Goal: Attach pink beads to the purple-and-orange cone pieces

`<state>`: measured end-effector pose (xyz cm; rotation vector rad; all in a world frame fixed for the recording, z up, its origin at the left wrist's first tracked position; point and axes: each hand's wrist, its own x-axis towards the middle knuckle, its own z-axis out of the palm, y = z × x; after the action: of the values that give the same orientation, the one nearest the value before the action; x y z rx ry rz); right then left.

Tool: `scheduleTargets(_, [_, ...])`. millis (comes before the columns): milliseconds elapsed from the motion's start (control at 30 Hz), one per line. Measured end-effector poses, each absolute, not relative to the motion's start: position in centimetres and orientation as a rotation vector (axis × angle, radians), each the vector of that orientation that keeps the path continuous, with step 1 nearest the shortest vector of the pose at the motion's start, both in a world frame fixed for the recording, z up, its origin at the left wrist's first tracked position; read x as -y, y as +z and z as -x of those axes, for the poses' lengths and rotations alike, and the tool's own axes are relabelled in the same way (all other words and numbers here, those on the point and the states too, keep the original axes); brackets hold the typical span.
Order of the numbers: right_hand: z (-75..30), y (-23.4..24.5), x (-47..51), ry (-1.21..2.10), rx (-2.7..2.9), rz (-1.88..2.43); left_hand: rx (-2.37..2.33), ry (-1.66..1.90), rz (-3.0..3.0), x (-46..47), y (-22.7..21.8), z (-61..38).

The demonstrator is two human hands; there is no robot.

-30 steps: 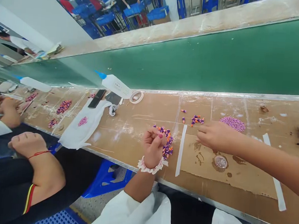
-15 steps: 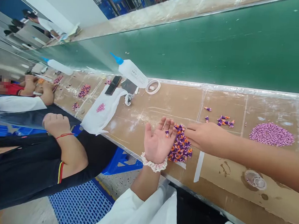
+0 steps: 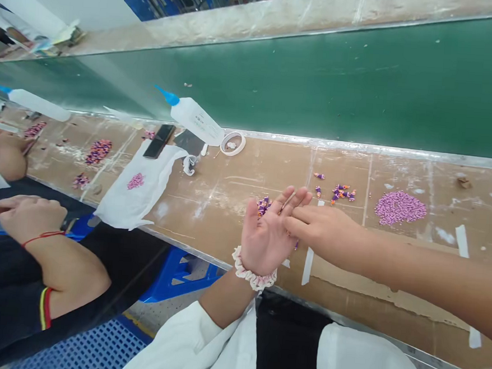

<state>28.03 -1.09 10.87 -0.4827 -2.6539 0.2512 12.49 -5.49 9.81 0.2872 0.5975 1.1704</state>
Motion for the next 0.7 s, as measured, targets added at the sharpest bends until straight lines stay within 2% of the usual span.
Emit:
scheduleTargets(167, [-33.1,11.9,3.1,-0.258,2.635,0.438,-0.483,1.137,-0.483,6.9,9.8,-16.8])
scheduleTargets(367, [-38.9,9.9,6.5,-0.181,2.238,0.866,-0.623,0.958,-0.746,8.2,8.4,-21.3])
scheduleTargets(567, [-37.3,6.9,7.8,-0.168,2.081,1.021,-0.911,0.971,-0.764,7.0,6.2,-22.6])
scheduleTargets(700, [-36.9,7.2,7.4,0.175,2.064,1.038,-0.900,1.086,-0.907,5.9,5.2,-21.6])
